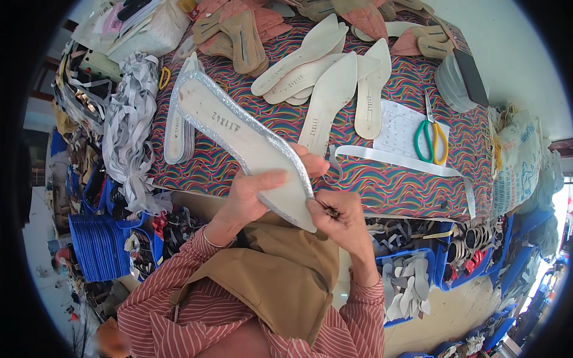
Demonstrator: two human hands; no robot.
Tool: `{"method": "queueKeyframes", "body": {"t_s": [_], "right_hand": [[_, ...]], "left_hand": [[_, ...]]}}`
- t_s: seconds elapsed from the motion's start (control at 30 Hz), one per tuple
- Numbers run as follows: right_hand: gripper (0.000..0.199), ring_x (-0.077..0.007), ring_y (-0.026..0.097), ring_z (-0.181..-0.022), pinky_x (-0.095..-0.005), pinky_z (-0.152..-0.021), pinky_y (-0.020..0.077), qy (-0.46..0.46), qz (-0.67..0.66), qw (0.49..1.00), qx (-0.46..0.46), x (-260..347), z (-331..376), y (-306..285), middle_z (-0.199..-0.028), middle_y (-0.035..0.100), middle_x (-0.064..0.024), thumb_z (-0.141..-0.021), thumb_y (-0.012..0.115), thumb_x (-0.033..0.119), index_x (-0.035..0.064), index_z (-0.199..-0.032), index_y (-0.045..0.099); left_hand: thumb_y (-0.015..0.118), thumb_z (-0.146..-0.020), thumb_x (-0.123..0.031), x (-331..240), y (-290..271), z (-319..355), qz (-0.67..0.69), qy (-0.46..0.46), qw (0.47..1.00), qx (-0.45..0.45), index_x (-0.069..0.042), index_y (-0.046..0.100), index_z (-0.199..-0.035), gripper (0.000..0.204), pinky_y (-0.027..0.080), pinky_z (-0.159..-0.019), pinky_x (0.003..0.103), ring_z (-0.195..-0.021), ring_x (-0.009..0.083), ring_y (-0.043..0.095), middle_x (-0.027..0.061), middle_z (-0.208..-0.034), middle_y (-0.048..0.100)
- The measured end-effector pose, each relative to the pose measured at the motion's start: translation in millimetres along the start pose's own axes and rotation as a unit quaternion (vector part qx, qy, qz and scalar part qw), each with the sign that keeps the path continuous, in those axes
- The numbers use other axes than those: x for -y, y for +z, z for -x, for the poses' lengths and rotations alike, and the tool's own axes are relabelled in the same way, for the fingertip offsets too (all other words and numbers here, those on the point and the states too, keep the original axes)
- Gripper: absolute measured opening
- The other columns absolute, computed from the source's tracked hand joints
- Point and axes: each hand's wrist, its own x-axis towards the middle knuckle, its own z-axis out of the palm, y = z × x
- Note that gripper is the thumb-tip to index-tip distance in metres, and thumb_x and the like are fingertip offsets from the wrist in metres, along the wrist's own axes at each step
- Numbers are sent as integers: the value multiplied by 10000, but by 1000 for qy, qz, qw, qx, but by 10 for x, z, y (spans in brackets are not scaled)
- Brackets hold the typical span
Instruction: Applying adhesive strips to shoe insoles in a workshop.
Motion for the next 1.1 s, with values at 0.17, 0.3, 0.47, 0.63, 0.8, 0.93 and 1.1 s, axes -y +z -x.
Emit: {"method": "queueKeyframes", "body": {"t_s": [0.17, 0.3, 0.47, 0.63, 0.8, 0.93, 1.1], "right_hand": [[177, -75, 323, -561, -225, -520, 289, -6, 26, 1000, -12, 159, -240, 59, -593, 439, 33, -858, 624, 24, 10, -689, 573], [173, -66, 329, -571, -206, -532, 287, -43, 55, 996, -51, 138, -327, 128, -624, 470, 36, -851, 624, 0, 11, -692, 556], [93, -64, 353, -584, -194, -542, 292, -58, 45, 995, -70, -8, -251, 213, -670, 507, 25, -855, 632, -3, 1, -765, 609], [40, -67, 370, -594, -197, -546, 303, -8, -84, 987, -138, -94, -128, 423, -700, 522, 18, -860, 635, -7, -13, -821, 642], [74, -75, 371, -599, -207, -552, 314, 16, -78, 981, -179, -230, 105, 484, -681, 503, 23, -854, 652, -9, -25, -783, 633], [64, -75, 373, -613, -201, -568, 316, 7, -63, 985, -162, -303, 223, 465, -700, 503, 17, -857, 647, -8, -32, -798, 643], [62, -68, 406, -635, -191, -586, 337, 73, -131, 973, -173, -261, 319, 459, -700, 542, 18, -861, 630, 0, -24, -892, 678]], "left_hand": [[563, -781, -49, 160, 108, 69, -10, -10, 1000, -8, -15, 362, -1467, 716, 453, -1012, 421, -1194, 306, 578, 162, -1353, 564], [579, -793, -20, 130, 48, 95, -35, -15, 999, -16, -15, 434, -1425, 648, 475, -969, 352, -1143, 238, 603, 103, -1344, 580], [622, -783, -29, -114, -59, 10, -103, -10, 993, -46, -8, 607, -1246, 464, 509, -878, 300, -1005, 202, 650, 110, -1182, 667], [642, -767, -74, -223, -42, -109, -223, 11, 964, -145, -3, 687, -1062, 307, 531, -779, 301, -843, 202, 664, 141, -1000, 705], [654, -789, -73, -228, -51, -184, -162, 34, 960, -225, -21, 705, -960, 185, 531, -713, 300, -718, 180, 648, 128, -879, 709], [649, -804, -75, -229, -81, -213, -144, 51, 964, -217, -10, 695, -980, 193, 531, -714, 306, -720, 188, 646, 143, -888, 705], [664, -836, -61, -347, 50, -309, 30, 33, 991, -129, -1, 680, -951, 131, 533, -675, 267, -690, 167, 651, 107, -814, 701]]}}
